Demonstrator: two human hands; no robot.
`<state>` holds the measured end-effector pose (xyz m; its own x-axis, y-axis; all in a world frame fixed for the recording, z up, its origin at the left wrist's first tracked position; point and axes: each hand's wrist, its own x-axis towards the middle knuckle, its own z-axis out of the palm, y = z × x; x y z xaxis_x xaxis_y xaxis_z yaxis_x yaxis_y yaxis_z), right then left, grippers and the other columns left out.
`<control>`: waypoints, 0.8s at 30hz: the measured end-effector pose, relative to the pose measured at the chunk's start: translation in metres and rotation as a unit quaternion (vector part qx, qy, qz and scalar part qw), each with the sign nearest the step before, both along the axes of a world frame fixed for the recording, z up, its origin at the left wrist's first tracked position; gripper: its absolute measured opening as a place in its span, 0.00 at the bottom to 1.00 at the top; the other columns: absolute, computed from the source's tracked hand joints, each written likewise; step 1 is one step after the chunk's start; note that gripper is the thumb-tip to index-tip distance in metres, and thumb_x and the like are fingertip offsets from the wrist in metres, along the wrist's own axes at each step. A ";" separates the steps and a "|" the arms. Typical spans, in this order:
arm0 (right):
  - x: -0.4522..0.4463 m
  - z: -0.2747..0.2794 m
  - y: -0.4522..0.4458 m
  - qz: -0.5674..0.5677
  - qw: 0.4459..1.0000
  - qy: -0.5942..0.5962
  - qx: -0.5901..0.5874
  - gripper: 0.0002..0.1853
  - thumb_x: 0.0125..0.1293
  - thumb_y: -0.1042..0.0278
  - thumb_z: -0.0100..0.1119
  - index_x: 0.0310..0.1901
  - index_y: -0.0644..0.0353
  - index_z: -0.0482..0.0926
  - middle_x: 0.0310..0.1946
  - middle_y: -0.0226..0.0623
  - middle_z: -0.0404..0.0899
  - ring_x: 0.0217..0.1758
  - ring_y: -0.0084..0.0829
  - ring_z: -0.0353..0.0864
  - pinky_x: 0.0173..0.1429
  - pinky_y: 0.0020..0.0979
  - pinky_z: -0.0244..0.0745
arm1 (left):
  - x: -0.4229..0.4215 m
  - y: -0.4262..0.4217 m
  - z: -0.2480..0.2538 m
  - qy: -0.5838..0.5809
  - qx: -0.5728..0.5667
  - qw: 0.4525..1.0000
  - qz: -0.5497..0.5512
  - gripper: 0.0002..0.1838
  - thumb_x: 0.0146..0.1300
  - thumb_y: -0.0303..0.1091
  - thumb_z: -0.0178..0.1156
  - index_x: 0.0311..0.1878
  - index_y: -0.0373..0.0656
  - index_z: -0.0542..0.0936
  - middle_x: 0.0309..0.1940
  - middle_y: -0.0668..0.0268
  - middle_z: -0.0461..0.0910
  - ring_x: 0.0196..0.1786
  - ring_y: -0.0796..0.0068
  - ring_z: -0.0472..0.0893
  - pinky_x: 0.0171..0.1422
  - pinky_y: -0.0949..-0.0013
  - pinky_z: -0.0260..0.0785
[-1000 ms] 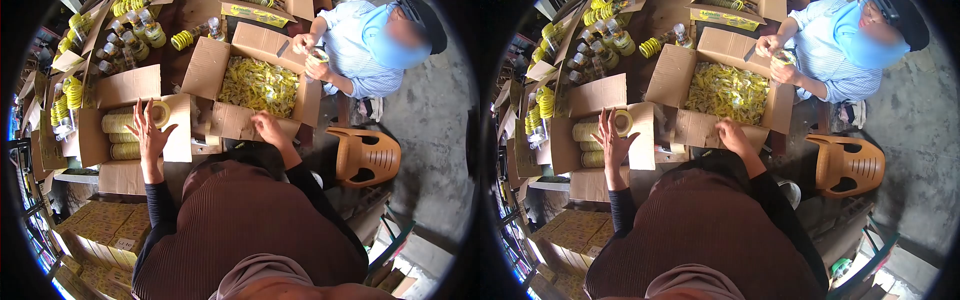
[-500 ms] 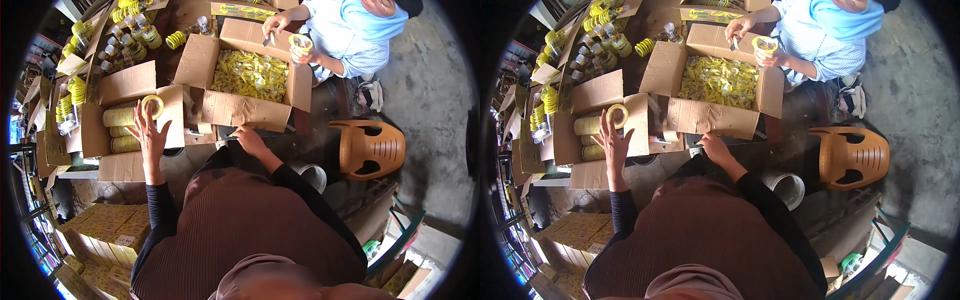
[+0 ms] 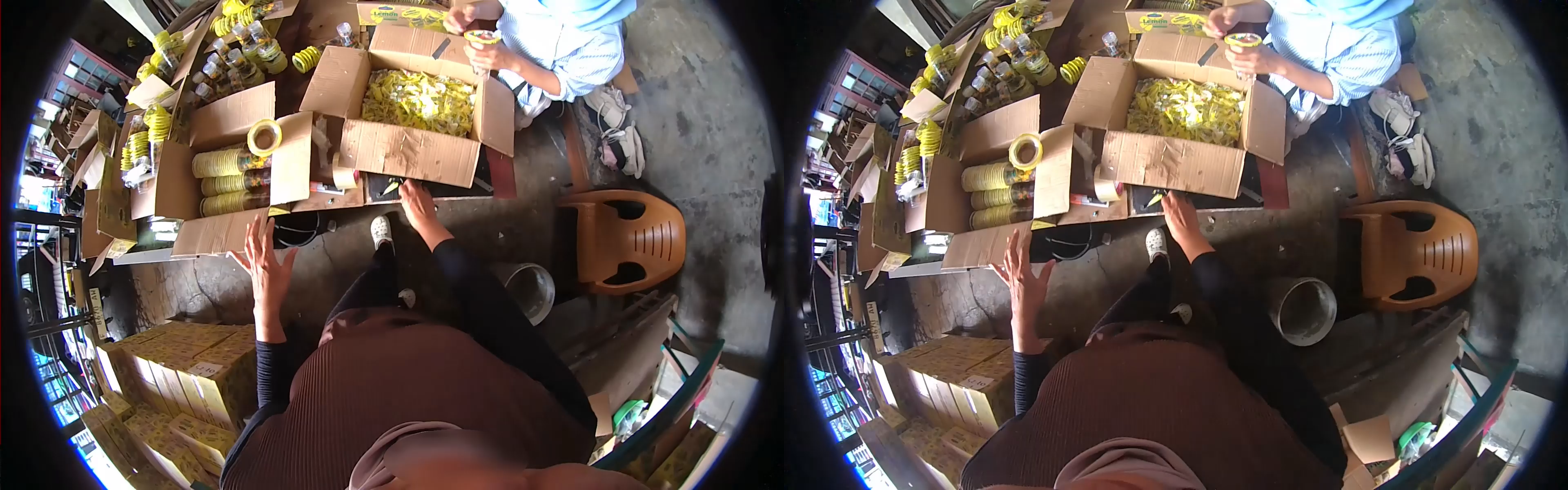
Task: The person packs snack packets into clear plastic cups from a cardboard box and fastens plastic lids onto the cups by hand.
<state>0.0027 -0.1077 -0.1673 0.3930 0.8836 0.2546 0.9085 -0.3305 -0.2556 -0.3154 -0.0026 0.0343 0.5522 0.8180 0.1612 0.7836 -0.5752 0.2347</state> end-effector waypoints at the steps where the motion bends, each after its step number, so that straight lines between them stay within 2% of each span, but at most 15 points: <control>1: -0.003 0.002 0.001 -0.021 1.000 -0.007 -0.004 0.07 0.61 0.71 0.52 0.40 0.57 0.75 0.39 0.39 0.74 0.45 0.40 0.78 0.48 0.40 0.75 | -0.005 -0.008 0.001 0.000 -0.017 1.000 -0.009 0.41 0.52 0.39 0.69 0.70 0.55 0.62 0.73 0.64 0.54 0.76 0.58 0.53 0.72 0.28 0.26; 5: -0.010 0.013 -0.001 0.047 0.999 -0.011 0.007 0.15 0.64 0.69 0.48 0.51 0.55 0.77 0.49 0.40 0.75 0.50 0.39 0.78 0.51 0.40 0.75 | -0.016 -0.029 0.002 0.002 -0.030 0.999 -0.012 0.40 0.53 0.37 0.69 0.70 0.54 0.63 0.73 0.64 0.55 0.76 0.59 0.53 0.72 0.29 0.22; 6: -0.011 0.011 -0.001 0.049 0.999 -0.018 -0.002 0.14 0.65 0.68 0.48 0.50 0.56 0.78 0.49 0.40 0.75 0.50 0.38 0.78 0.51 0.41 0.74 | -0.017 -0.032 0.001 0.026 -0.020 0.999 -0.001 0.42 0.53 0.41 0.69 0.71 0.59 0.61 0.73 0.69 0.55 0.76 0.62 0.52 0.73 0.29 0.27; 9: -0.004 0.008 0.007 0.053 0.998 0.008 -0.042 0.11 0.64 0.66 0.49 0.44 0.57 0.80 0.48 0.40 0.75 0.51 0.38 0.76 0.50 0.43 0.74 | -0.016 -0.039 0.002 0.016 -0.021 1.000 -0.004 0.41 0.53 0.41 0.69 0.70 0.59 0.62 0.73 0.69 0.56 0.76 0.62 0.53 0.73 0.30 0.26; 10: 0.002 0.011 0.009 0.062 0.995 -0.007 -0.078 0.09 0.63 0.66 0.51 0.38 0.59 0.79 0.45 0.40 0.74 0.50 0.39 0.76 0.50 0.42 0.74 | -0.016 -0.040 0.003 0.017 -0.022 1.000 0.000 0.41 0.53 0.41 0.69 0.70 0.59 0.62 0.73 0.69 0.56 0.76 0.62 0.53 0.73 0.30 0.26; 13: 0.006 0.013 0.011 0.055 0.998 0.009 -0.026 0.07 0.62 0.67 0.52 0.37 0.58 0.78 0.43 0.39 0.74 0.49 0.40 0.76 0.51 0.41 0.75 | -0.006 -0.038 0.004 0.022 -0.032 0.999 -0.008 0.40 0.53 0.40 0.69 0.70 0.59 0.63 0.72 0.68 0.57 0.75 0.62 0.54 0.73 0.30 0.26; 14: 0.005 0.012 0.011 0.059 0.998 0.003 0.021 0.07 0.62 0.67 0.53 0.38 0.58 0.78 0.43 0.37 0.73 0.50 0.39 0.76 0.50 0.39 0.76 | -0.001 -0.036 0.003 0.014 -0.032 0.999 -0.015 0.39 0.53 0.39 0.69 0.69 0.56 0.64 0.72 0.67 0.57 0.75 0.61 0.55 0.73 0.30 0.25; 15: 0.004 0.014 0.010 0.077 0.996 0.024 0.029 0.09 0.61 0.70 0.51 0.41 0.58 0.78 0.44 0.38 0.73 0.51 0.41 0.75 0.54 0.42 0.74 | 0.003 -0.033 0.003 0.005 -0.034 0.999 -0.024 0.38 0.54 0.37 0.68 0.69 0.54 0.64 0.71 0.66 0.58 0.75 0.60 0.55 0.73 0.31 0.23; 18: 0.000 0.008 0.013 0.104 0.993 0.044 0.029 0.13 0.62 0.69 0.49 0.46 0.54 0.79 0.45 0.37 0.73 0.51 0.42 0.75 0.55 0.42 0.73 | 0.025 -0.020 0.007 0.008 -0.035 0.999 -0.035 0.37 0.54 0.39 0.68 0.68 0.53 0.66 0.71 0.66 0.59 0.74 0.61 0.56 0.73 0.32 0.24; 23: -0.001 0.008 0.023 0.085 0.995 0.052 0.027 0.07 0.59 0.66 0.55 0.37 0.56 0.78 0.40 0.39 0.73 0.47 0.41 0.77 0.47 0.41 0.75 | 0.069 0.014 0.012 -0.011 -0.029 0.998 -0.062 0.35 0.55 0.41 0.68 0.67 0.55 0.68 0.69 0.69 0.62 0.74 0.63 0.56 0.73 0.31 0.27; 24: -0.001 -0.006 0.029 0.077 0.995 0.038 0.053 0.07 0.59 0.66 0.56 0.37 0.56 0.78 0.40 0.39 0.73 0.47 0.41 0.77 0.46 0.42 0.75 | 0.077 0.022 0.014 -0.015 -0.026 0.997 -0.070 0.35 0.55 0.41 0.67 0.67 0.55 0.68 0.69 0.70 0.62 0.74 0.63 0.56 0.73 0.31 0.27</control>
<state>0.0014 -0.0789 -0.1732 0.2776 0.9043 0.3242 0.9229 -0.1573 -0.3514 -0.2386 0.0191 0.0486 0.6578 0.7405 0.1379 0.6884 -0.6653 0.2889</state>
